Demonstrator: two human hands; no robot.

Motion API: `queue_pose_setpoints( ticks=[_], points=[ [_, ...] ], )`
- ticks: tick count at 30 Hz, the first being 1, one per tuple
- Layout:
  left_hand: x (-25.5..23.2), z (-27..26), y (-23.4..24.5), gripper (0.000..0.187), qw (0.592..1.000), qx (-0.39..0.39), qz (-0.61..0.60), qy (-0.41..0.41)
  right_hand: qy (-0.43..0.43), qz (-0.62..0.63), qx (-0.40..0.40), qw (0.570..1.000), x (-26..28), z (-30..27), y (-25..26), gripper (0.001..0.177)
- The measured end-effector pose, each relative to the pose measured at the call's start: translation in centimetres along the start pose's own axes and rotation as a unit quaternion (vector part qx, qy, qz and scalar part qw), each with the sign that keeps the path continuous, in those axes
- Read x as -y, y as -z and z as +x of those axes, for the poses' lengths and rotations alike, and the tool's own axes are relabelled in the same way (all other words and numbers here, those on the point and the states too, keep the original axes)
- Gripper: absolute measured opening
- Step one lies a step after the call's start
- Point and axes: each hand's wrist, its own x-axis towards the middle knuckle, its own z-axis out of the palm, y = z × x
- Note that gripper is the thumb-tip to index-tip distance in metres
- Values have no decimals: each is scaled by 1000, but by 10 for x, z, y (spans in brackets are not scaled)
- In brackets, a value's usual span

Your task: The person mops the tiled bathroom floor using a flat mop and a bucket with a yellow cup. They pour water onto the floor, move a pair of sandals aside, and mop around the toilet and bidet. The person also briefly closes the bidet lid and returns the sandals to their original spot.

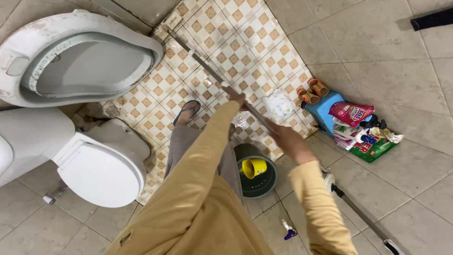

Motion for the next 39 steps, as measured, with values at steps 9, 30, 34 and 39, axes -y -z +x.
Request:
queue_pose_setpoints(
  ticks=[9,30,34,39],
  points=[
    [-80,-153,-134,81,916,371,-94,118,-242,33,-25,969,-112,-129,106,50],
    [-75,-44,-4,35,977,147,30,151,-57,27,-36,997,-2,-52,37,49],
    [-62,-78,-128,55,937,243,-200,152,-199,59,-26,978,-70,-117,67,50],
    [-40,-88,-233,94,902,289,-274,168,-299,237,-49,923,-103,-164,71,47]
  ],
)
